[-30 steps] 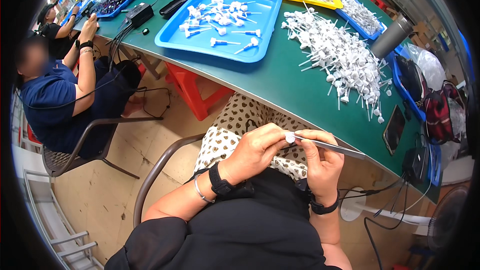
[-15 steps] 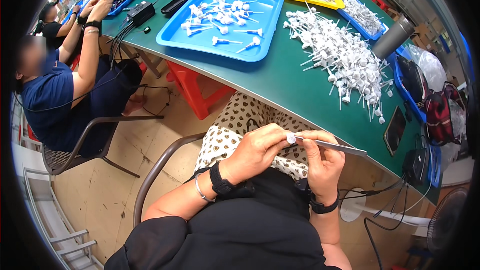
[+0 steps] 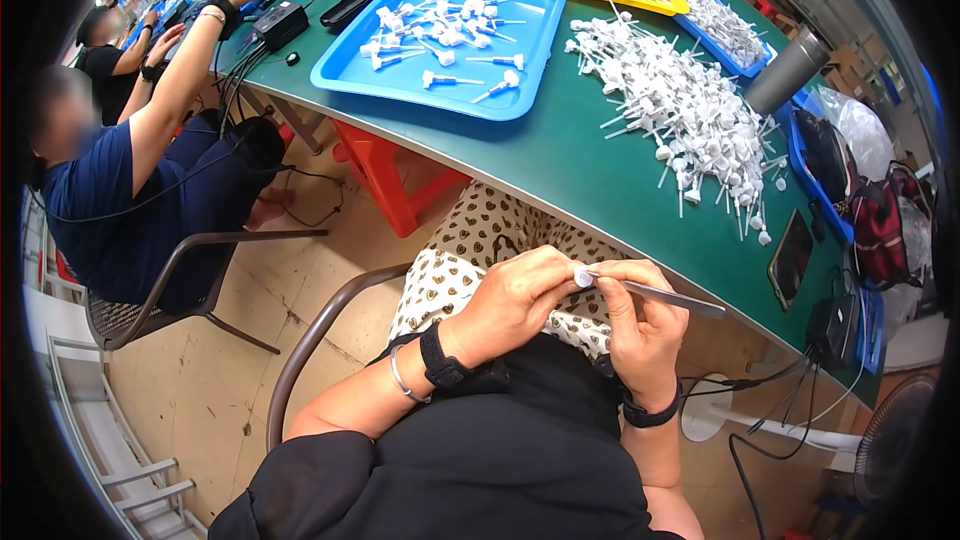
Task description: The person sits at a green workbench and uses tweezers to pick up small white plastic components from a pile. They carefully insert a small white cap into the top of each component and place the finished unit into a blue tray. The process is repeated continuously throughout the clip.
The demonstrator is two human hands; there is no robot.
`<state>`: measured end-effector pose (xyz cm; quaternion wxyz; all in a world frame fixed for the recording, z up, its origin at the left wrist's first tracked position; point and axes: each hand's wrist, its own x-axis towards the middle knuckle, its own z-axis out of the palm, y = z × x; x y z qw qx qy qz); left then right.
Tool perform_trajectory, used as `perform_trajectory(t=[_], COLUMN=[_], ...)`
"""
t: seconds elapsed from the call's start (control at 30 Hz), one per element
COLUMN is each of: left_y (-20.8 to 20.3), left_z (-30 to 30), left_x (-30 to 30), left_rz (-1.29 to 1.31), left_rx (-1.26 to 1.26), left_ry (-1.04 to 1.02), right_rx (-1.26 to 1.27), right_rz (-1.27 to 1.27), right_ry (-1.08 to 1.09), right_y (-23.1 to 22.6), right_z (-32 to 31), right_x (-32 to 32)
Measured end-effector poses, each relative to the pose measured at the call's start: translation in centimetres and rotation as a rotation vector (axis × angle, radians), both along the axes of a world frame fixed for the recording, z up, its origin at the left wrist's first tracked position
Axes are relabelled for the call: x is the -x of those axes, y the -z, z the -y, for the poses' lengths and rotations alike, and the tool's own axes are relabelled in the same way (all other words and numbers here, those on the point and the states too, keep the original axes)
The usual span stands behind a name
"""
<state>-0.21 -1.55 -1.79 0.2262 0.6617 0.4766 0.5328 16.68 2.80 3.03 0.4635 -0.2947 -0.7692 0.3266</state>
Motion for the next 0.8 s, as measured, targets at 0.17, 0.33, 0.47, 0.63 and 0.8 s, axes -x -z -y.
perform_trajectory(t=[0.17, 0.33, 0.47, 0.63, 0.8], left_y=[0.0, 0.0, 0.0, 0.2, 0.1], left_z=[0.0, -0.1, 0.0, 0.0, 0.0], left_x=[0.0, 0.1, 0.1, 0.0, 0.1], left_rz=[0.004, -0.002, -0.009, -0.015, -0.01], left_rx=[-0.005, -0.006, 0.011, 0.001, 0.001], left_ry=[-0.006, 0.0, 0.007, 0.002, 0.017], right_rx=[0.056, 0.059, 0.03, -0.046, -0.171], right_rz=[-0.05, -0.055, -0.03, 0.031, 0.171], right_ry=[0.021, 0.018, 0.013, -0.023, -0.059], right_y=[0.3, 0.3, 0.3, -0.1, -0.9], right_z=[0.2, 0.2, 0.1, -0.3, -0.6], right_x=[0.1, 0.2, 0.1, 0.0, -0.2])
